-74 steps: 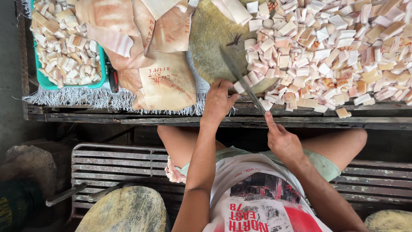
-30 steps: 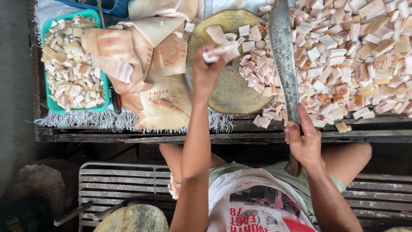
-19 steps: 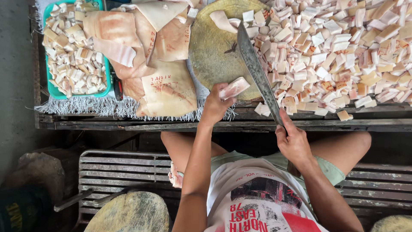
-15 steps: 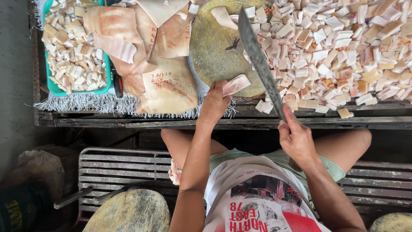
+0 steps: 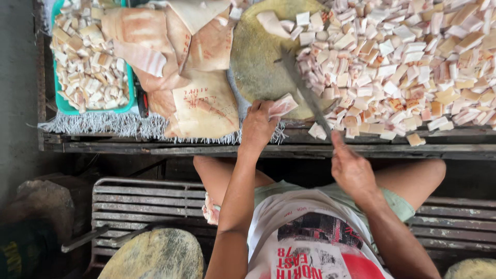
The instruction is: The person cuts pieces of animal skin into smaller cubes using a large cleaver on a wooden cutting board, moving the finished pieces into a pile to the side.
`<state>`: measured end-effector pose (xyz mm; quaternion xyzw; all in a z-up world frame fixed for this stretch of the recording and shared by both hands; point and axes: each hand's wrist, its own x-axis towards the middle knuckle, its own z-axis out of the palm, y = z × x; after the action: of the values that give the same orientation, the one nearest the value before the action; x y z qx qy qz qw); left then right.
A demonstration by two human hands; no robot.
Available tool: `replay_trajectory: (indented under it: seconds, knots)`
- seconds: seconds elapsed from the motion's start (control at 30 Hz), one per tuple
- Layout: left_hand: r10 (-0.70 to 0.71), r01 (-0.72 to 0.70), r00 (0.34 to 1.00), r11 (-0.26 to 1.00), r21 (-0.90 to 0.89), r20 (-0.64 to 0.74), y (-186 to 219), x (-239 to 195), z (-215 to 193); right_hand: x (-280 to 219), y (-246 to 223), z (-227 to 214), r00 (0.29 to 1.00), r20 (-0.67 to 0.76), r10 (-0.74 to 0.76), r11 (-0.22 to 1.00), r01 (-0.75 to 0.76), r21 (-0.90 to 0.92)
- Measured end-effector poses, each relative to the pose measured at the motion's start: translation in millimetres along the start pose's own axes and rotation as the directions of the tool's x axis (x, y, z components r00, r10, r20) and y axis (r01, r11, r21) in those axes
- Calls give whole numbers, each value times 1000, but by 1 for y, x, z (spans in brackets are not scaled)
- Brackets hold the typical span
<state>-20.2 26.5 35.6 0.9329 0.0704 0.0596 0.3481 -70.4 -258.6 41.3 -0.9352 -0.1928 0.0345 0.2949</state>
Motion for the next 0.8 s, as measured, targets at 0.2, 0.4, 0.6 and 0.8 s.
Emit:
replay_trajectory:
  seconds: [0.2,0.4,0.6,0.8]
  knots:
    - [2,0,1000,994,-111,13,3,4,17,-11,-8,-33,936,-347,56,969,33,244]
    - [88,-87,996,994,-71,11,-1,-2,7,1,6,6,951,-241,-195,981,194,-30]
    - [87,-87,996,995,-40,10,-12,-12,15,-7,3,-7,998,-57,-3,998,6,62]
    - [152,-154,988,985,-82,-25,-5,1,28,-9,-5,-37,907,-421,-5,957,127,261]
